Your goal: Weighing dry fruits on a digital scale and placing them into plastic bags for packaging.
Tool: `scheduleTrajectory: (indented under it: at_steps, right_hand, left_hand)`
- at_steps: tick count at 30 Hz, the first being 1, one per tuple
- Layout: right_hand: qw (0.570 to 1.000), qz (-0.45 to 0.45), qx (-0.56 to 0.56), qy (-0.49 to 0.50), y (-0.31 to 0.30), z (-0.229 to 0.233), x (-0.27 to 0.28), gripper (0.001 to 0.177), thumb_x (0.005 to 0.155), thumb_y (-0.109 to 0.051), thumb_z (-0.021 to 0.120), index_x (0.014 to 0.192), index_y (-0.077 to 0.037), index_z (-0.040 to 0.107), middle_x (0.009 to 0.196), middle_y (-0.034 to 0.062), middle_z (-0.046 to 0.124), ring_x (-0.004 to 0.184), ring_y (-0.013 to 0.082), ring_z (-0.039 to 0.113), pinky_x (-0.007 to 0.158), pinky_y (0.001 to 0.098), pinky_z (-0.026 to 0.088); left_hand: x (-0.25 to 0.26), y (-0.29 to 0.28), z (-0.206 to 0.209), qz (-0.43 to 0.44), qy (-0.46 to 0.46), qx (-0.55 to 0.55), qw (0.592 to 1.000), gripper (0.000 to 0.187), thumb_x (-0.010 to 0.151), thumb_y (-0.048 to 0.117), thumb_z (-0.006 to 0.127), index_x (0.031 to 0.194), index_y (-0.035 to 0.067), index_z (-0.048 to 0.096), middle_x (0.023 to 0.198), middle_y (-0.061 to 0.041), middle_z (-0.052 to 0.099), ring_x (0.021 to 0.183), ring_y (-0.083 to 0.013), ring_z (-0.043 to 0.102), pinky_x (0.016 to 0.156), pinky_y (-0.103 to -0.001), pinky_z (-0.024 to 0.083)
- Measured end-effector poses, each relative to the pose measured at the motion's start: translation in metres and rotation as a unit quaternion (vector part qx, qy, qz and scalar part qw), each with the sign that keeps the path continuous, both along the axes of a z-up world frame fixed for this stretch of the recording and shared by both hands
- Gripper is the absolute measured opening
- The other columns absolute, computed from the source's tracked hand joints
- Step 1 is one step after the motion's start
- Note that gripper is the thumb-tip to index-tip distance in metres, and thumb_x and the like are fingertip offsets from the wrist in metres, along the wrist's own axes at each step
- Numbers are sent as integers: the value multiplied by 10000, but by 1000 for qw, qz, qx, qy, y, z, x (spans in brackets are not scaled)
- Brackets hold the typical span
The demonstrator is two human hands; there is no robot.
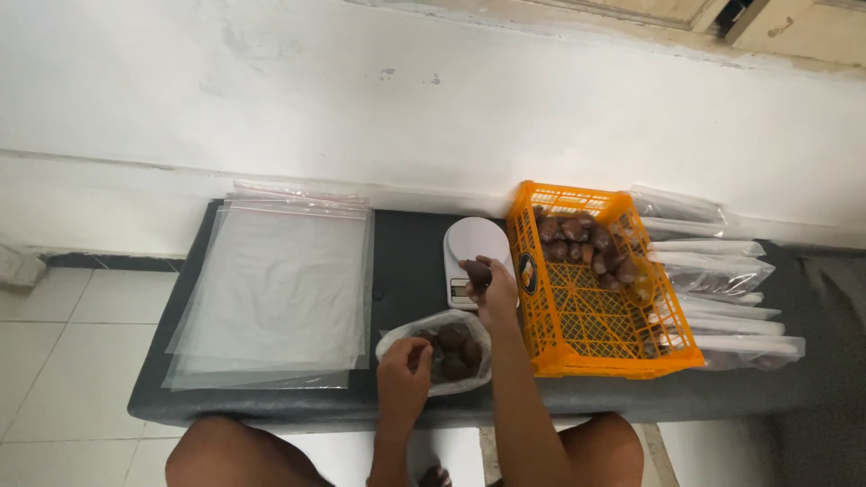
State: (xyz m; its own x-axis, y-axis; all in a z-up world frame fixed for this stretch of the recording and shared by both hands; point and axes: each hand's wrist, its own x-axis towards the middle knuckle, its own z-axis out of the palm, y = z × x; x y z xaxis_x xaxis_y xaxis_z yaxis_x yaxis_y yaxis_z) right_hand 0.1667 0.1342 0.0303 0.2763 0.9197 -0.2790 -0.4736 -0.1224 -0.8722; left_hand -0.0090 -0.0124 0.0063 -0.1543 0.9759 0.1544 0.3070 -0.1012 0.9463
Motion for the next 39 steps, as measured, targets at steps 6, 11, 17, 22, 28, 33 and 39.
scheduleTrajectory:
  at_steps: [6,11,17,22,28,33,39]
  right_hand:
    - [998,-47,-4,50,-78,2,-14,213,1060,-170,555,1207,-62,665,1085,108,711,890,214,658,660,331,541]
    - [1000,24,1,0,-126,-3,-24,264,983,-47,612,1244,-11,593,1165,164,620,954,305,674,793,368,593]
    - [993,60,-30,-101,-149,8,-21,211,943,-89,699,1148,-45,675,1006,100,683,924,193,659,748,314,579]
    - [989,95,-1,-117,-157,4,-14,256,937,-84,695,1188,-35,707,1066,118,721,974,200,689,795,308,608]
    - [993,79,-4,-88,-157,2,12,225,976,-138,654,1156,-4,668,1138,165,747,1000,252,755,842,326,629]
    - [998,3,-11,-61,-155,-13,36,221,989,-113,639,1165,20,646,1128,204,741,891,247,735,771,316,617]
    - [996,-19,-4,-86,-153,-31,46,206,1007,-111,660,1179,1,662,1057,169,757,884,255,763,785,378,639]
  left_hand:
    - [11,-9,20,-6,-27,-9,1000,237,979,282,622,1066,111,762,989,-38,752,903,-188,719,798,-349,585]
    - [25,-14,27,-11,-31,-19,999,285,945,268,662,1177,114,723,1100,-53,751,976,-194,726,873,-333,572]
    - [37,-17,17,-9,0,5,1000,358,879,211,751,1216,108,684,1150,-91,674,1065,-262,674,925,-387,552]
    - [33,-20,12,-4,-8,-7,1000,406,856,119,749,1248,95,646,1179,-104,633,1044,-248,680,940,-356,575]
    - [4,-15,-5,8,117,61,991,398,853,43,740,1237,110,655,1188,-107,588,1130,-296,620,961,-419,526]
    - [-5,-16,-17,-48,215,38,975,343,850,-50,603,1178,29,668,1179,-148,581,1133,-362,562,964,-490,506]
    - [13,-18,-24,-76,341,-52,936,349,873,-8,682,1183,147,641,1156,-35,520,1152,-266,599,761,-382,666]
